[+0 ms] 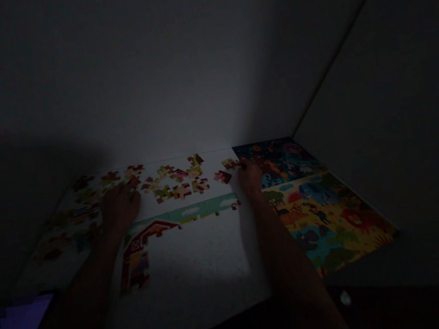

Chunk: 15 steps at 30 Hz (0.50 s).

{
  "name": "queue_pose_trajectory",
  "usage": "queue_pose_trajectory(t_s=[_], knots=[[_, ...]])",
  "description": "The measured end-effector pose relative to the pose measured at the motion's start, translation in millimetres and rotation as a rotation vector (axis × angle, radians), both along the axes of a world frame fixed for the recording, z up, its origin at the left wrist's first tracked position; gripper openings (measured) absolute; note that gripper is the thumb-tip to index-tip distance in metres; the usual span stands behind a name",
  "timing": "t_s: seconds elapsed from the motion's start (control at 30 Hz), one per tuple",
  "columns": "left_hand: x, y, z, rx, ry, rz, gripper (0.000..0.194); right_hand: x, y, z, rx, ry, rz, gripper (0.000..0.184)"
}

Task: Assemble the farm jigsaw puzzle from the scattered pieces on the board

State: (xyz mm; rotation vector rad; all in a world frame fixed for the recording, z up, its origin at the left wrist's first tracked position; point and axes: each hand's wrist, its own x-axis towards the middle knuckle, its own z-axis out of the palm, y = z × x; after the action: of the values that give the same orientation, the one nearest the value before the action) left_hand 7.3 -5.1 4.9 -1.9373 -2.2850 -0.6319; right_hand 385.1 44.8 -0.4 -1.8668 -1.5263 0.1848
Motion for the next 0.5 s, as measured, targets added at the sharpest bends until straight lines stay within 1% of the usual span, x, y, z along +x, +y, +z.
queue_pose_trajectory(t_s=[0.1,0.3,0.5], knots=[[1.8,-1.8,1.8,0.003,-0.004,0.002,0.046,-1.8,-1.5,0.8,0.005,-0.034,-0.072,0.038],[5.0,-3.9,4.6,-0.009,0.004,0.022,0.045,-3.9,-3.3,3.3,-0.019,-0.039,-0.047,0.039],[5.9,-5.0,3.6,-0.011,0.003,0.035,0.046,-4.8,-2.9,4.8,-0.057,-0.045,-0.022,0.038]])
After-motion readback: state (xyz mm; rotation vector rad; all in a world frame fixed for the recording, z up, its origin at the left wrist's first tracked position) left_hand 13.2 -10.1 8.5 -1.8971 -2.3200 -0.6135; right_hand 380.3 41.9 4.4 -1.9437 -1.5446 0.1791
